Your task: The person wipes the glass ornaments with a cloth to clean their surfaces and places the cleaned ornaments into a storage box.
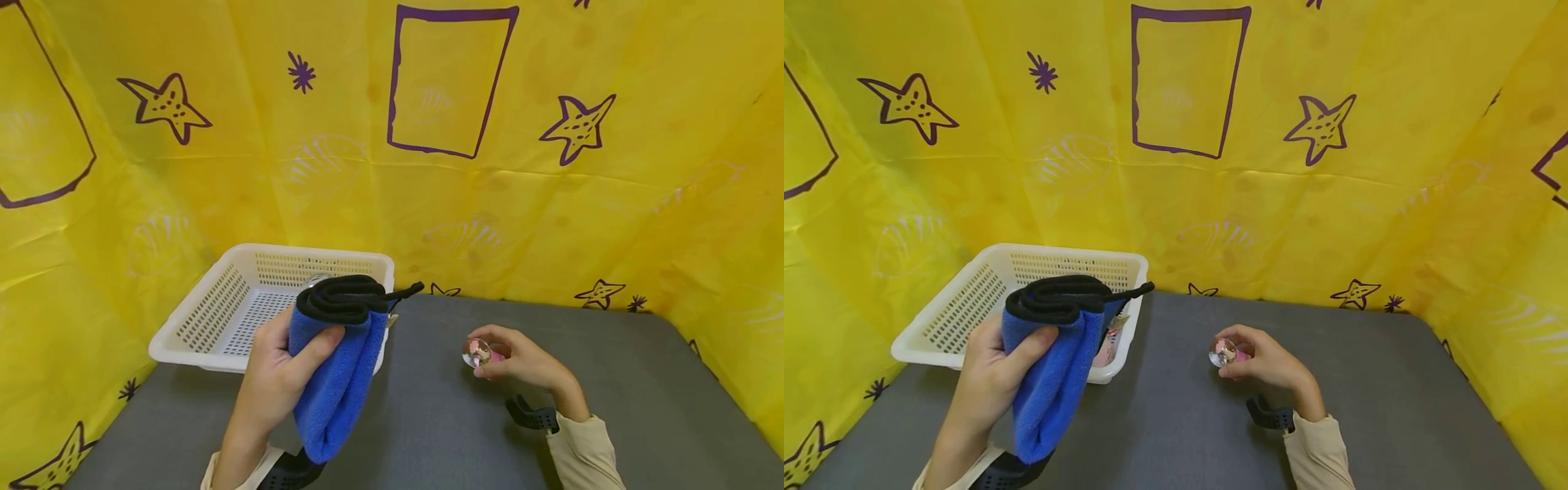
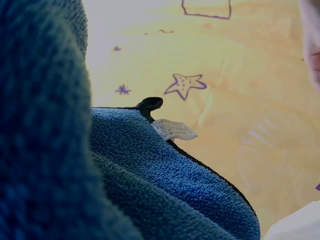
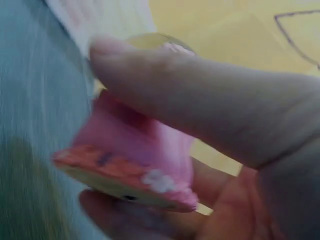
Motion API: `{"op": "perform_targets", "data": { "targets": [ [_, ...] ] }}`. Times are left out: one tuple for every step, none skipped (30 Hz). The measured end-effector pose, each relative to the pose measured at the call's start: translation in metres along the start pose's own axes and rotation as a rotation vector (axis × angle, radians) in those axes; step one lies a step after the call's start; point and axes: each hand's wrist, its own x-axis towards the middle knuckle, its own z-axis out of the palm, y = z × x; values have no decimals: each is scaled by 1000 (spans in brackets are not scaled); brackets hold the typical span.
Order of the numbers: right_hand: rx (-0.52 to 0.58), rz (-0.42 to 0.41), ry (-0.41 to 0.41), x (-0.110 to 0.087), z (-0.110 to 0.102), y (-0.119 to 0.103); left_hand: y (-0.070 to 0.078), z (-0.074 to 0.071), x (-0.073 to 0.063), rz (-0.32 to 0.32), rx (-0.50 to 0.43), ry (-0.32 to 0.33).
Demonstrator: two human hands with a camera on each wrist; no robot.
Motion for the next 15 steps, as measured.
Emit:
{"op": "perform_targets", "data": {
  "targets": [
    [-4,-21,18,1,2,-2,0,0,0,-2,1,-1],
    [-7,-34,38,3,3,-5,0,1,0,-1,-5,-4],
    [-7,-41,58,4,5,-8,-1,2,0,6,-7,-8],
    [-3,-45,76,4,6,-12,-2,2,1,13,-5,-12],
    [5,-40,96,5,8,-15,-2,3,1,19,-9,-18],
    [18,-35,114,5,10,-20,-3,4,1,26,-12,-25],
    [26,-35,130,6,12,-24,-4,5,1,34,-11,-30],
    [38,-33,143,6,14,-29,-4,7,1,40,-8,-33],
    [41,-37,159,6,16,-34,-5,8,1,40,-1,-34],
    [35,-45,182,7,19,-39,-6,9,1,36,3,-32],
    [27,-52,208,7,23,-44,-6,10,1,31,5,-29],
    [14,-68,234,8,26,-49,-6,11,1,30,12,-24],
    [-7,-85,263,9,30,-54,-7,12,1,26,16,-22],
    [-30,-100,294,9,34,-59,-7,13,2,22,20,-20],
    [-52,-117,323,9,38,-64,-8,14,2,20,26,-18]
  ]
}}
